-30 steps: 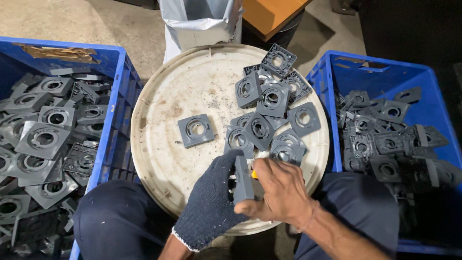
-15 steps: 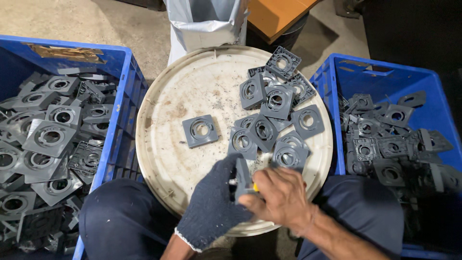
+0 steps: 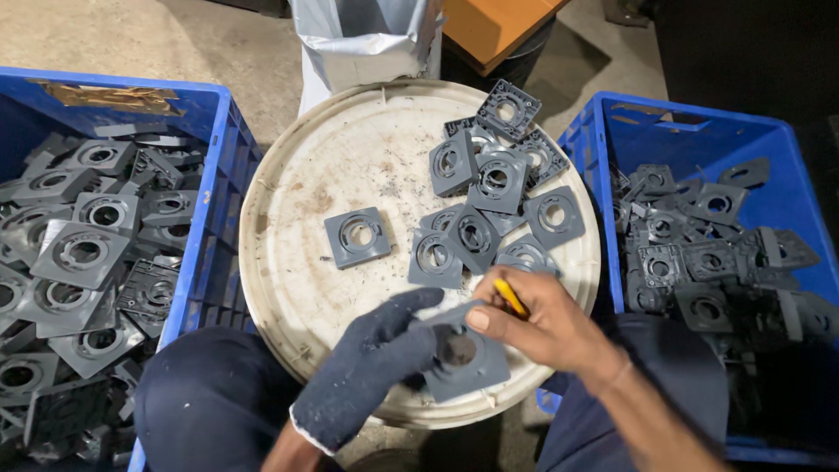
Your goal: The person cleans plastic parts by using a scraping tool to remove excess material from their edges and surfaces.
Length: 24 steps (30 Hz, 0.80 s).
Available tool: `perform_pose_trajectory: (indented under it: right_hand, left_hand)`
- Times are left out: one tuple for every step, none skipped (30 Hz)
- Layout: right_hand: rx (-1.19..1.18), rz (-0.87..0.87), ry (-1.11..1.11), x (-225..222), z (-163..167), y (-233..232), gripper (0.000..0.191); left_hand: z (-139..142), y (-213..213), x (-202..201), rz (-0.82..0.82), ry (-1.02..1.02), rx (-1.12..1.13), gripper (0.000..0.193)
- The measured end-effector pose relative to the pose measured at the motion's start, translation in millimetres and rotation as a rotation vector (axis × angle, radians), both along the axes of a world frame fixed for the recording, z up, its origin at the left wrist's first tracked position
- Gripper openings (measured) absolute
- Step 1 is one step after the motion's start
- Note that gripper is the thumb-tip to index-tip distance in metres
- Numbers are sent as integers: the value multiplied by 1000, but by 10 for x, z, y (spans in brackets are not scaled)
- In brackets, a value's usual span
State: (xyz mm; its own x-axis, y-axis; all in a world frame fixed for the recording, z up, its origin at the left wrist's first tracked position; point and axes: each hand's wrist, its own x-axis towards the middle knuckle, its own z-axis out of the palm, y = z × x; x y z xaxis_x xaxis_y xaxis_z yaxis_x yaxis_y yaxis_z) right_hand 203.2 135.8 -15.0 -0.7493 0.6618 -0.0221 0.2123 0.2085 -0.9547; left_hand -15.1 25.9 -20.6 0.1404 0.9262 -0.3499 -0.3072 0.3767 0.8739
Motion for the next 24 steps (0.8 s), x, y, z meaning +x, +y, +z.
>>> perform_pose_trajectory:
  right_hand:
    - [11, 48, -13, -2, -19, 19, 20]
    - [26, 98, -28, -4, -41, 37, 19]
    - [43, 151, -42, -13, -64, 47, 19]
    - [224, 57, -105, -24, -89, 36, 22]
    - [401, -35, -165, -33, -109, 9, 27]
    - [574, -127, -220, -46, -125, -29, 33]
    - [594, -145, -252, -33, -116, -45, 36]
    - [615, -166, -284, -21, -105, -65, 38]
    - [639, -186, -319, -16, -94, -79, 41]
    - [662, -147, -353, -9, -82, -85, 44]
    - [682, -107, -386, -14, -82, -104, 47]
    - [698, -66, -419, -15, -83, -110, 50]
    - [741, -48, -435, -23, -91, -117, 57]
    - [784, -27, -451, -41, -112, -134, 64]
    - [828, -7, -465, -58, -135, -146, 71]
    - [822, 0, -482, -77, -161, -161, 74]
    - [814, 7, -499, -92, -184, -178, 77]
    - [807, 13, -515, -105, -204, -191, 81]
    - [819, 13, -514, -118, -218, -200, 80]
    - [832, 12, -512, -129, -228, -204, 79]
    - [846, 13, -512, -139, -235, -209, 79]
    - [841, 14, -530, -144, -238, -210, 78]
    - [836, 15, -548, -150, -242, -210, 78]
    - [833, 15, -565, -153, -246, -211, 78]
  left_hand:
    - [2, -2, 6, -37, -81, -86, 71]
    - [3, 0, 23, -56, -80, -37, 71]
    - [7, 10, 53, -73, -78, 16, 70]
    - [15, 21, 86, -87, -76, 69, 69]
    - [24, 38, 102, -28, -17, 12, 68]
    - [37, 61, 114, 30, 45, -50, 67]
    - [53, 77, 106, 85, 108, -112, 66]
    - [70, 86, 85, 153, 100, -146, 68]
    - [83, 104, 67, 221, 90, -176, 71]
    - [90, 122, 48, 290, 77, -204, 74]
    - [96, 118, 34, 305, 65, -186, 74]
    - [96, 105, 21, 321, 55, -172, 74]
    - [90, 93, 16, 337, 43, -158, 75]
    - [78, 79, 21, 337, 46, -177, 75]
    - [61, 70, 30, 339, 49, -194, 75]
    - [44, 62, 36, 341, 53, -210, 75]
    - [27, 54, 37, 345, 57, -191, 73]
    - [10, 52, 46, 349, 63, -172, 72]
    - [-5, 48, 50, 353, 69, -153, 70]
    - [-17, 47, 53, 355, 70, -145, 69]
    - [-28, 46, 57, 358, 71, -139, 69]
    - [-38, 41, 60, 360, 71, -134, 68]
    - [-48, 40, 63, 360, 53, -141, 69]
    - [-59, 39, 60, 360, 36, -148, 70]
